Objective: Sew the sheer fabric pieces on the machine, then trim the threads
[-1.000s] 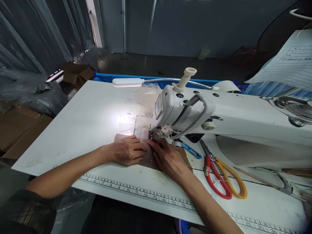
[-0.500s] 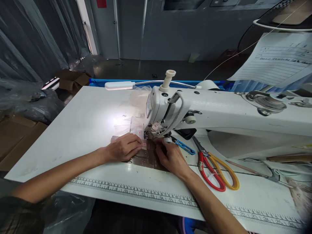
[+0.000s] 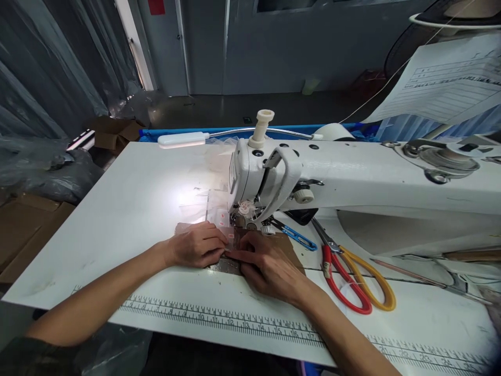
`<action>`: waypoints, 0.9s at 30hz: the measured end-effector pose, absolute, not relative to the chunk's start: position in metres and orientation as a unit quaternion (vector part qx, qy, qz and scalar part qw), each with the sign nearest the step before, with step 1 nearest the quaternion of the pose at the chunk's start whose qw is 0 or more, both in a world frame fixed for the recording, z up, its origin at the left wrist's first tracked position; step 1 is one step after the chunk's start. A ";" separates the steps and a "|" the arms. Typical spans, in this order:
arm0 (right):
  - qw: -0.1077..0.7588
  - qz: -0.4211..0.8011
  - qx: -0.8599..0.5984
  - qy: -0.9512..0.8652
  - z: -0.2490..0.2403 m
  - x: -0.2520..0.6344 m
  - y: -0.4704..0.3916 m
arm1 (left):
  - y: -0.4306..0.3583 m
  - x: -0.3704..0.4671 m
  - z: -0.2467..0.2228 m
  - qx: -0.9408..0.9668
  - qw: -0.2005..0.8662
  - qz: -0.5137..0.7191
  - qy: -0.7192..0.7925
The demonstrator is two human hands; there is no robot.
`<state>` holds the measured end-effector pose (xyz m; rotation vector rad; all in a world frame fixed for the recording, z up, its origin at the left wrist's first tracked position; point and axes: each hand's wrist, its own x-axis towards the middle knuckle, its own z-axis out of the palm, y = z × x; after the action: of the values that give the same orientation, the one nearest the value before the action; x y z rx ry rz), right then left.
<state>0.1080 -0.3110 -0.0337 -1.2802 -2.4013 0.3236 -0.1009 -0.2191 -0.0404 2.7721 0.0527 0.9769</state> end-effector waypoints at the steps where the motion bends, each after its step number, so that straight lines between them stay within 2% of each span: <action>1: 0.198 0.120 -0.457 -0.859 -0.032 0.108 -0.311 | -0.219 -0.100 -0.042 0.943 0.086 0.322 0.012; 9: 0.200 0.118 -0.456 -0.859 -0.030 0.108 -0.311 | -0.220 -0.101 -0.043 0.954 0.029 0.299 0.011; 14: 0.246 0.166 -0.469 -0.832 -0.036 0.115 -0.308 | -0.219 -0.102 -0.044 0.956 0.032 0.291 0.008; 18: 0.237 0.128 -0.543 -0.796 -0.046 0.118 -0.305 | -0.219 -0.102 -0.042 0.957 0.030 0.289 0.004; 27: 0.248 0.112 -0.506 -0.819 -0.055 0.115 -0.303 | -0.221 -0.102 -0.044 0.950 0.001 0.313 0.002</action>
<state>0.1150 -0.3034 -0.0550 -1.3796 -2.2315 0.3048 -0.1020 -0.2212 -0.0444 2.9816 0.0071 0.9843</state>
